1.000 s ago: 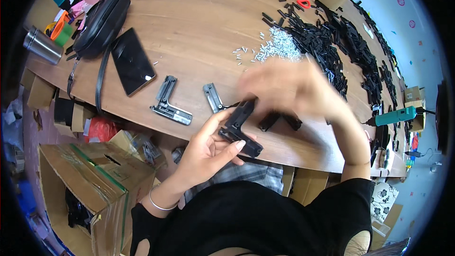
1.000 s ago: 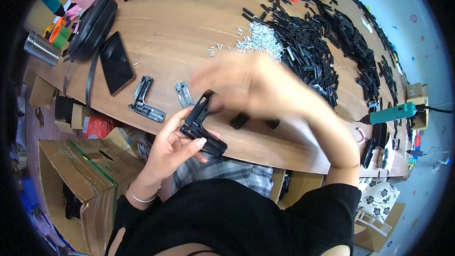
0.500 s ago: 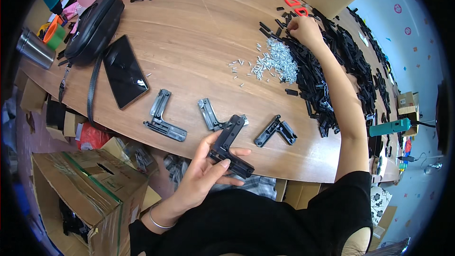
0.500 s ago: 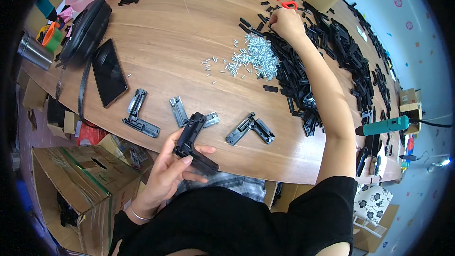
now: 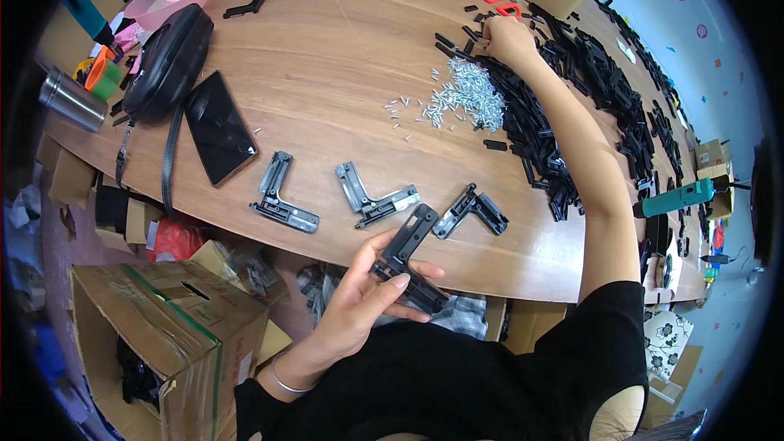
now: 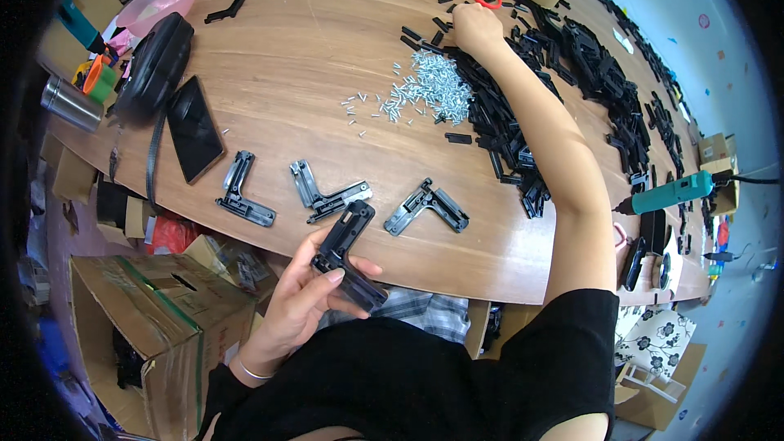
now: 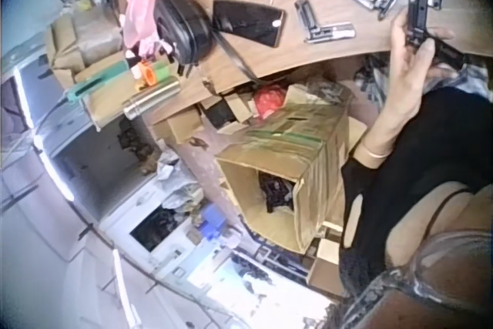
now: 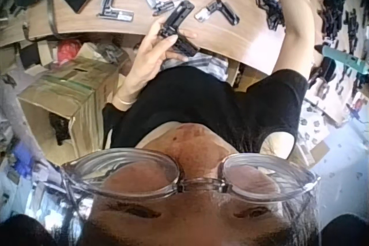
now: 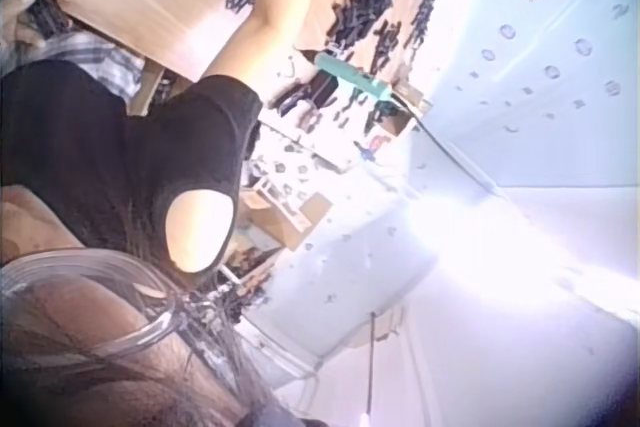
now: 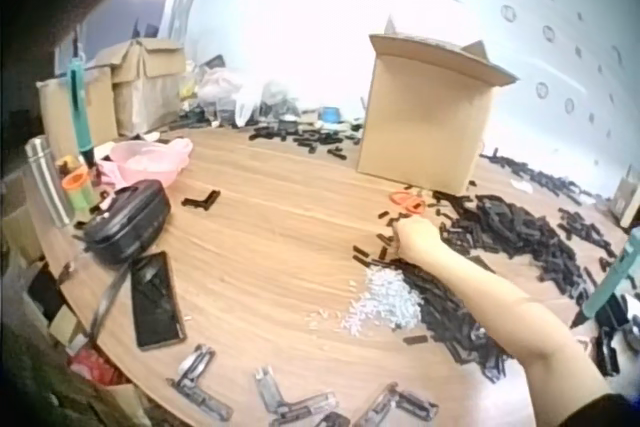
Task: The person assembles small black plastic components on a wooden table. They pick up parts, insert screws, and use a green electric screwdriver to fasten them together. The person works on multiple units, placing finished assemblies on the table.
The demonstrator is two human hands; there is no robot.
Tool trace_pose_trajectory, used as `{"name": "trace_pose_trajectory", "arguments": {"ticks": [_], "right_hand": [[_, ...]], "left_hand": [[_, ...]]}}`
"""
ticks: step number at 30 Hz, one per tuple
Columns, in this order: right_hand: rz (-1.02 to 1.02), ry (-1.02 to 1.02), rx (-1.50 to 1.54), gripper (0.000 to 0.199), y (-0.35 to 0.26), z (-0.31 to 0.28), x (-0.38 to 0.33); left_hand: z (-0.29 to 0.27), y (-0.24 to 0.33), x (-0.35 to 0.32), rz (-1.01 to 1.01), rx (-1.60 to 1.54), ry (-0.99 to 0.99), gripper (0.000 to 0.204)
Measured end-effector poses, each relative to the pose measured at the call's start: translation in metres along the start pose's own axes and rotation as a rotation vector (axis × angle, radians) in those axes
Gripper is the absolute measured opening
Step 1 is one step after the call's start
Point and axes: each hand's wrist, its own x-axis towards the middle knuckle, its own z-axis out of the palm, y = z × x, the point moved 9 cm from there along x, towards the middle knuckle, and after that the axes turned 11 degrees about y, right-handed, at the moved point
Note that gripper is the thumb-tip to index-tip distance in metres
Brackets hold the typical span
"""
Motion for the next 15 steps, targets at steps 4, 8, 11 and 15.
{"name": "trace_pose_trajectory", "arguments": {"ticks": [4, 8, 11, 15], "right_hand": [[0.044, -0.019, -0.038, 0.018, -0.005, -0.005, -0.003], [0.076, -0.012, -0.031, 0.020, 0.006, -0.001, -0.002], [0.073, 0.081, 0.170, 0.025, 0.007, -0.024, -0.011], [0.058, 0.053, 0.816, 0.014, -0.036, -0.091, -0.075]], "left_hand": [[0.003, -0.004, -0.003, 0.006, 0.009, 0.000, 0.049], [0.008, -0.008, -0.004, -0.002, 0.011, -0.010, 0.049], [0.010, -0.008, -0.004, -0.010, -0.025, -0.016, 0.048], [0.006, -0.007, -0.004, 0.022, -0.101, 0.054, 0.048]]}}
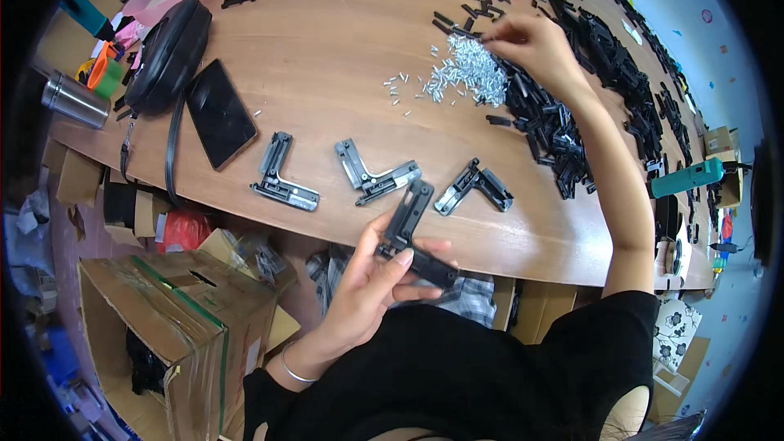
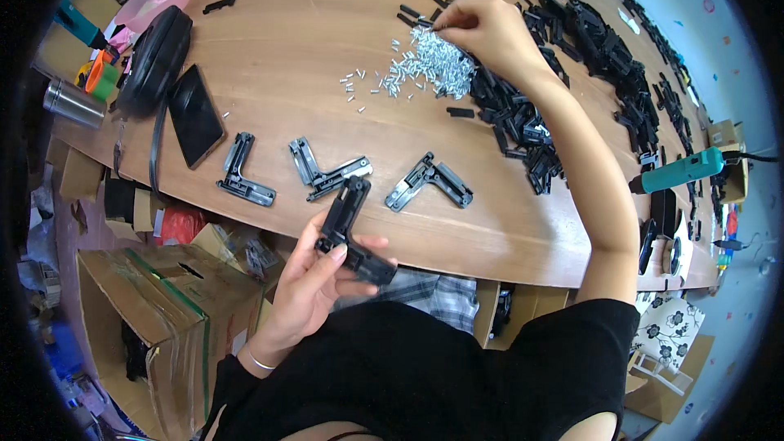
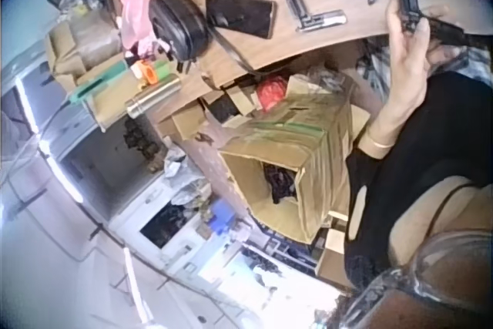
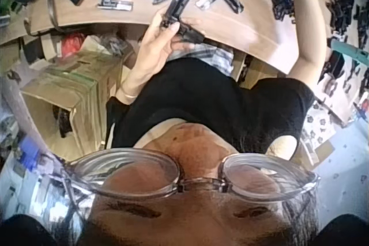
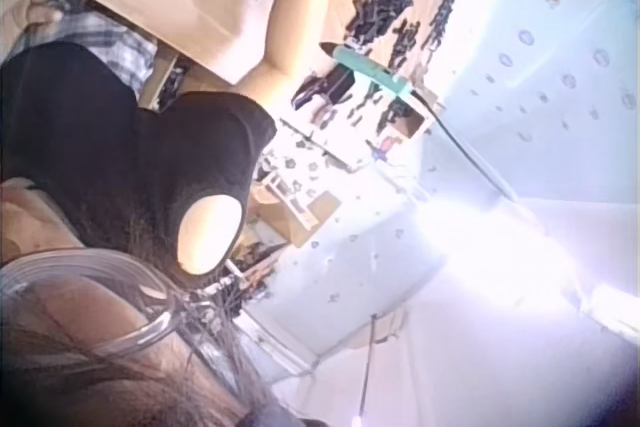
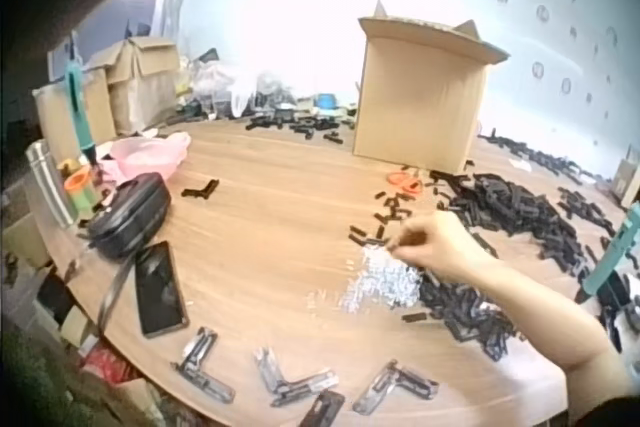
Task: The person assembles small black plastic components on a wooden table. They pick up parts, insert screws, and use a green electric screwdriver to fasten them together. The person works on multiple units, placing finished assemblies on the table.
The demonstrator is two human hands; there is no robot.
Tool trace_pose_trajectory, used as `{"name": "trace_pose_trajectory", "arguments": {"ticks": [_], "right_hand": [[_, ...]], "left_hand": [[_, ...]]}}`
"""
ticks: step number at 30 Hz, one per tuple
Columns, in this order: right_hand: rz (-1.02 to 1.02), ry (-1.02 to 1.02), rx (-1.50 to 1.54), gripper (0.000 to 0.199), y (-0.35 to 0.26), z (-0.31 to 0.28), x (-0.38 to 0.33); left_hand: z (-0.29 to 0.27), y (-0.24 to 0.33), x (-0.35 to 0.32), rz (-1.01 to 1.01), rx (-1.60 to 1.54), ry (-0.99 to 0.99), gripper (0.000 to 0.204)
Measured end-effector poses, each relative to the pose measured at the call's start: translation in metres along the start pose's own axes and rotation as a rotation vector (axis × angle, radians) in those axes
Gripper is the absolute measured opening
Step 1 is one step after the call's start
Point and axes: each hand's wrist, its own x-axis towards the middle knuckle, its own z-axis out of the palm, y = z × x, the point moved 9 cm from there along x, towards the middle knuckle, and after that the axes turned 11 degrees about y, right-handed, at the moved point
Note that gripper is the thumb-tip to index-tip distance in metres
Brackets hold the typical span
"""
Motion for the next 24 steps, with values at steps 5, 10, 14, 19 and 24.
{"name": "trace_pose_trajectory", "arguments": {"ticks": [5, 10, 14, 19, 24], "right_hand": [[0.147, -0.025, 0.355, 0.014, -0.075, -0.026, -0.124], [-0.148, 0.135, 0.158, 0.024, -0.117, -0.037, -0.193], [-0.076, 0.265, 0.324, 0.025, -0.109, -0.027, -0.218], [0.045, 0.376, 0.266, 0.019, -0.099, -0.014, -0.233], [0.046, 0.397, 0.455, 0.017, -0.096, -0.007, -0.235]], "left_hand": [[0.009, -0.014, 0.008, -0.023, -0.056, 0.011, 0.048], [0.020, -0.026, 0.014, -0.043, -0.209, -0.033, 0.044], [0.029, -0.033, 0.013, -0.035, -0.227, -0.066, 0.046], [0.043, -0.038, 0.007, -0.006, -0.174, -0.116, 0.048], [0.048, -0.037, 0.002, 0.057, -0.109, -0.152, 0.051]]}}
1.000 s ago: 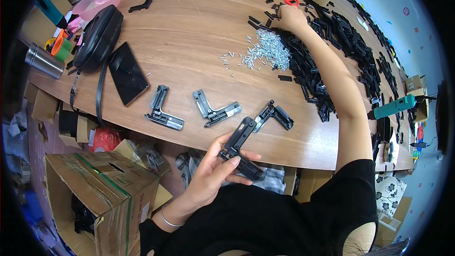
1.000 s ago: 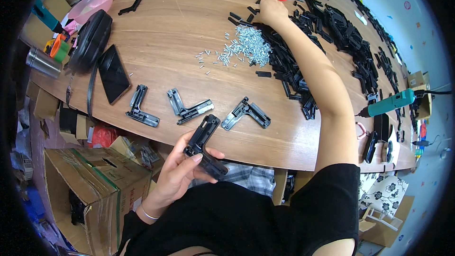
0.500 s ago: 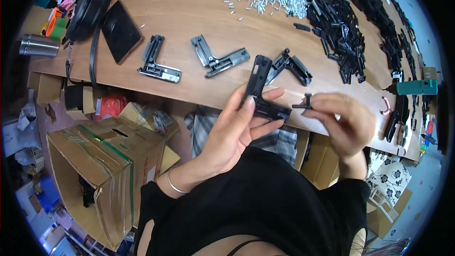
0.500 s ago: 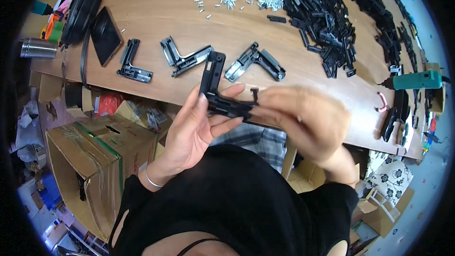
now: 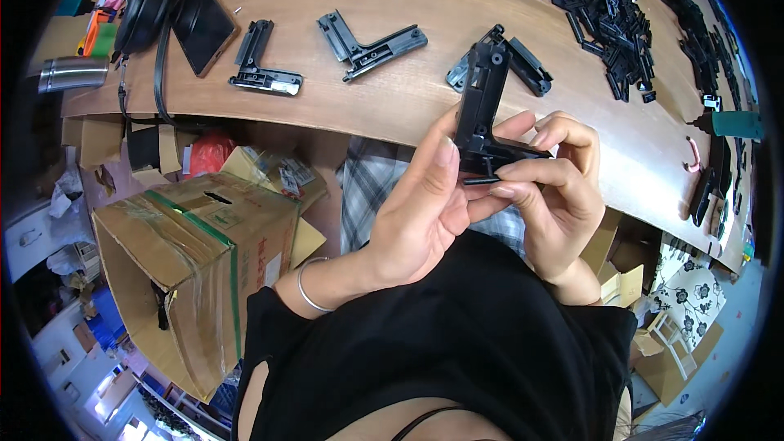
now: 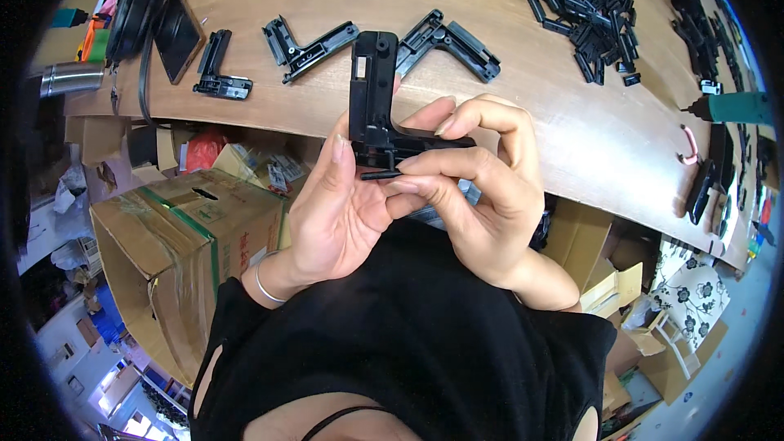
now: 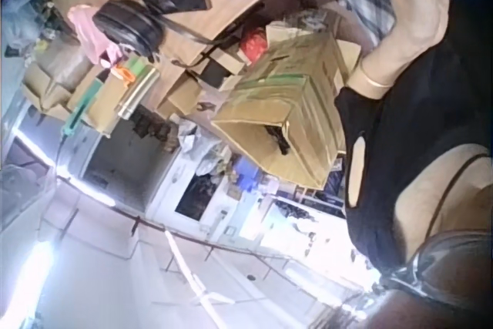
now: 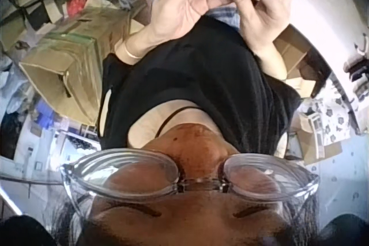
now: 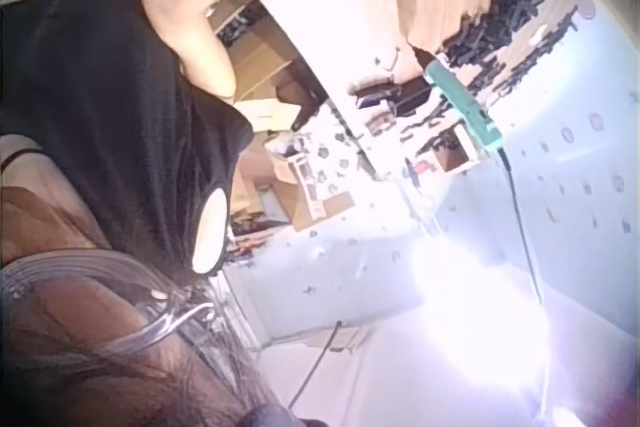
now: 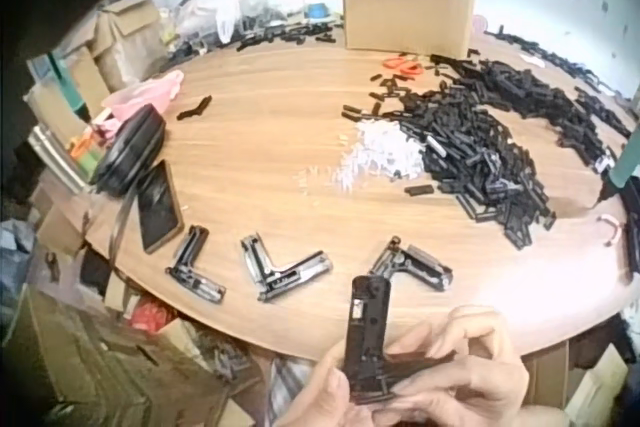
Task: The person assembles small black plastic components on a wooden table. They pick up parts, insert screws, and use a green electric screwdriver to fasten them together. The person works on multiple units, placing finished assemblies on the table.
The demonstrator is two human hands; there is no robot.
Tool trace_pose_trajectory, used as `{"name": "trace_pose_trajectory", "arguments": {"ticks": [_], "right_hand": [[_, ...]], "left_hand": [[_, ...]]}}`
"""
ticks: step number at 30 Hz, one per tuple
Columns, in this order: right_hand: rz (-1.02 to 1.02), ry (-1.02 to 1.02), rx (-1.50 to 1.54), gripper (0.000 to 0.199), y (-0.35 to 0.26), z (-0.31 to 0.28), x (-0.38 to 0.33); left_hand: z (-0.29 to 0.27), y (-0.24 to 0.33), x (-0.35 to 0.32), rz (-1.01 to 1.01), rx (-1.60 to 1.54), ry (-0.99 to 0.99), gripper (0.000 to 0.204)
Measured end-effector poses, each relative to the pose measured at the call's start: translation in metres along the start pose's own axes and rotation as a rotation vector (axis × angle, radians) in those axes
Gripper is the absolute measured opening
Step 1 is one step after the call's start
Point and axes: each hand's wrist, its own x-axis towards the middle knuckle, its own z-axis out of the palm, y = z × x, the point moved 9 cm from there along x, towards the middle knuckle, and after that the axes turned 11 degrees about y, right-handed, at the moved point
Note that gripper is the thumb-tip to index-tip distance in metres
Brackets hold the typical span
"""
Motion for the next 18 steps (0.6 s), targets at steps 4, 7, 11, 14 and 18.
{"name": "trace_pose_trajectory", "arguments": {"ticks": [4, 7, 11, 14, 18], "right_hand": [[0.012, -0.052, 0.099, 0.014, -0.002, 0.004, -0.001], [0.067, -0.011, 0.070, 0.013, 0.002, 0.001, -0.006], [0.147, 0.015, 0.148, 0.013, 0.006, -0.001, -0.009], [0.207, -0.042, 0.228, 0.014, 0.006, -0.003, -0.009], [0.183, -0.067, 0.409, 0.015, 0.008, -0.006, -0.007]], "left_hand": [[0.003, 0.003, -0.005, 0.027, 0.079, -0.017, 0.052], [0.004, 0.003, -0.008, 0.043, 0.063, -0.049, 0.056], [0.007, 0.002, -0.012, 0.115, 0.229, -0.135, 0.061], [0.010, 0.001, -0.013, 0.165, 0.318, -0.147, 0.062], [0.011, 0.001, -0.013, 0.121, 0.310, -0.179, 0.059]]}}
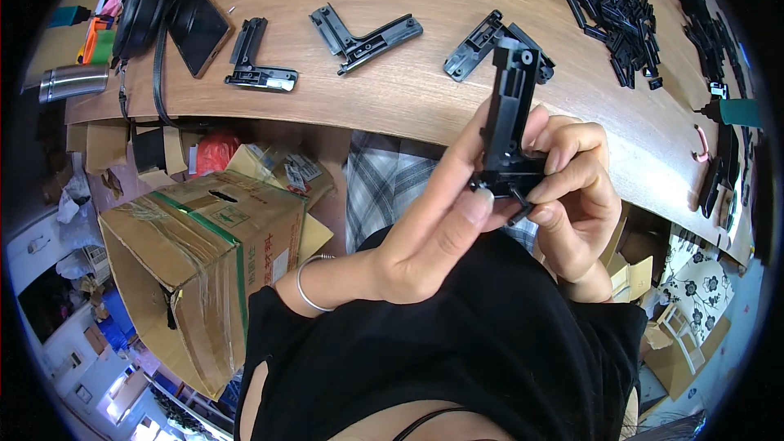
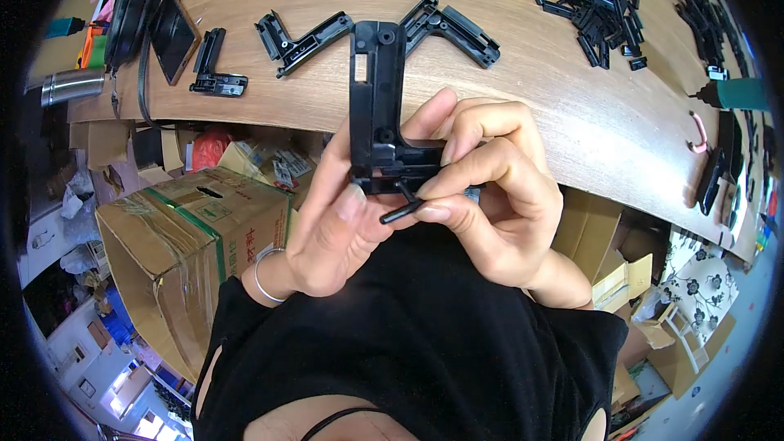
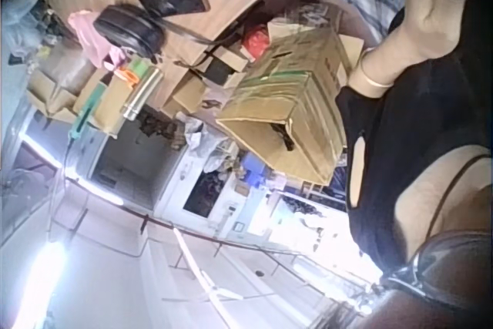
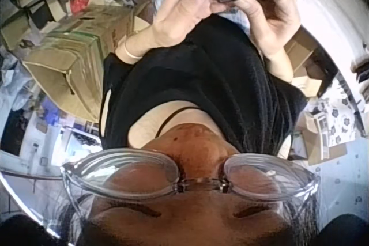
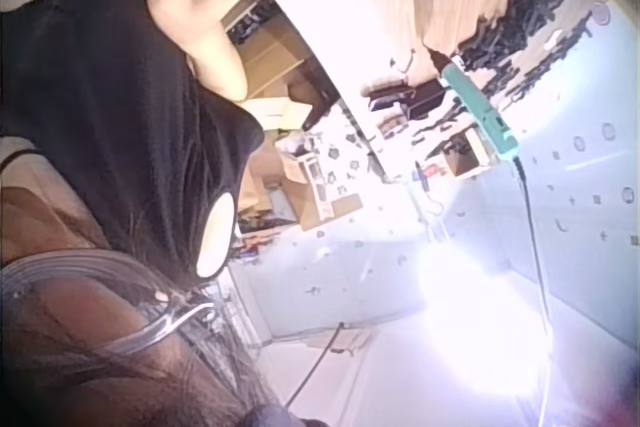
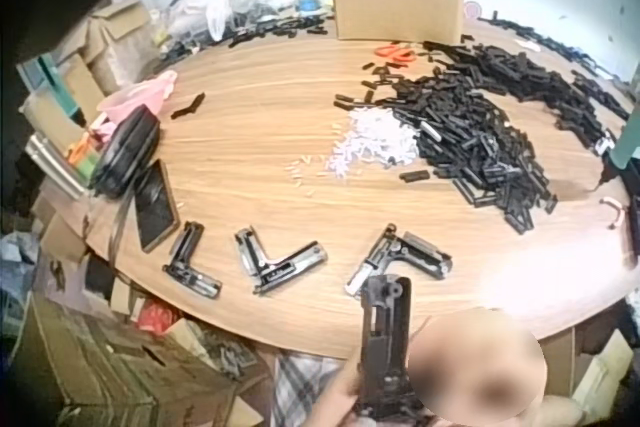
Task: The person assembles small black plastic components on a wooden table. They pick up parts, insert screws, and use a green electric screwdriver to fasten them together. The person works on multiple units, placing finished assemblies on the table.
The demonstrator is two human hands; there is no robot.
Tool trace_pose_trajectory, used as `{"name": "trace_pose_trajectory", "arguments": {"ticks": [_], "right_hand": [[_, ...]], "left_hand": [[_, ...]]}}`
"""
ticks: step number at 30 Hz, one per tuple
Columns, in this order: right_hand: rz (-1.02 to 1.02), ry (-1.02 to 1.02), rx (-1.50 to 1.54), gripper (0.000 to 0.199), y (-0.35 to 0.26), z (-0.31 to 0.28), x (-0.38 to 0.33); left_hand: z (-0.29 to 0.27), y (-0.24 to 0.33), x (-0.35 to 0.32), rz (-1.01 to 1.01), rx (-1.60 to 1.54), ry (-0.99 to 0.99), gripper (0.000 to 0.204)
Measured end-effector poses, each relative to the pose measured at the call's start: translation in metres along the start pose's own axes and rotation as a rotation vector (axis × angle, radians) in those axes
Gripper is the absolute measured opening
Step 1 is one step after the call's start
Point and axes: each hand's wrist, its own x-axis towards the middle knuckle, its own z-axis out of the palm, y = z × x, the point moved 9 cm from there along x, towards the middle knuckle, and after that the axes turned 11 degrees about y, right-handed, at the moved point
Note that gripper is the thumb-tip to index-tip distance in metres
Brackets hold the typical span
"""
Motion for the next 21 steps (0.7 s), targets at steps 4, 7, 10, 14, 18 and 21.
{"name": "trace_pose_trajectory", "arguments": {"ticks": [4, 7, 10, 14, 18, 21], "right_hand": [[-0.056, -0.051, -0.059, 0.016, -0.002, 0.000, 0.003], [-0.077, -0.067, -0.129, 0.016, -0.005, 0.000, 0.003], [-0.091, -0.027, -0.252, 0.015, -0.011, 0.001, 0.001], [-0.044, 0.111, -0.100, 0.027, -0.008, -0.001, -0.007], [0.179, 0.075, 0.190, 0.049, 0.012, 0.006, -0.015], [0.518, -0.016, 0.533, 0.061, 0.025, 0.015, -0.018]], "left_hand": [[0.001, 0.001, 0.001, -0.012, 0.024, -0.028, 0.057], [0.002, 0.001, 0.001, 0.007, 0.028, -0.044, 0.061], [0.006, 0.001, -0.001, 0.068, 0.082, -0.057, 0.065], [0.012, 0.013, -0.002, 0.259, 0.439, -0.143, 0.061], [0.010, 0.014, -0.004, 0.366, 0.612, -0.088, 0.058], [0.006, 0.017, -0.007, 0.322, 0.547, -0.076, 0.056]]}}
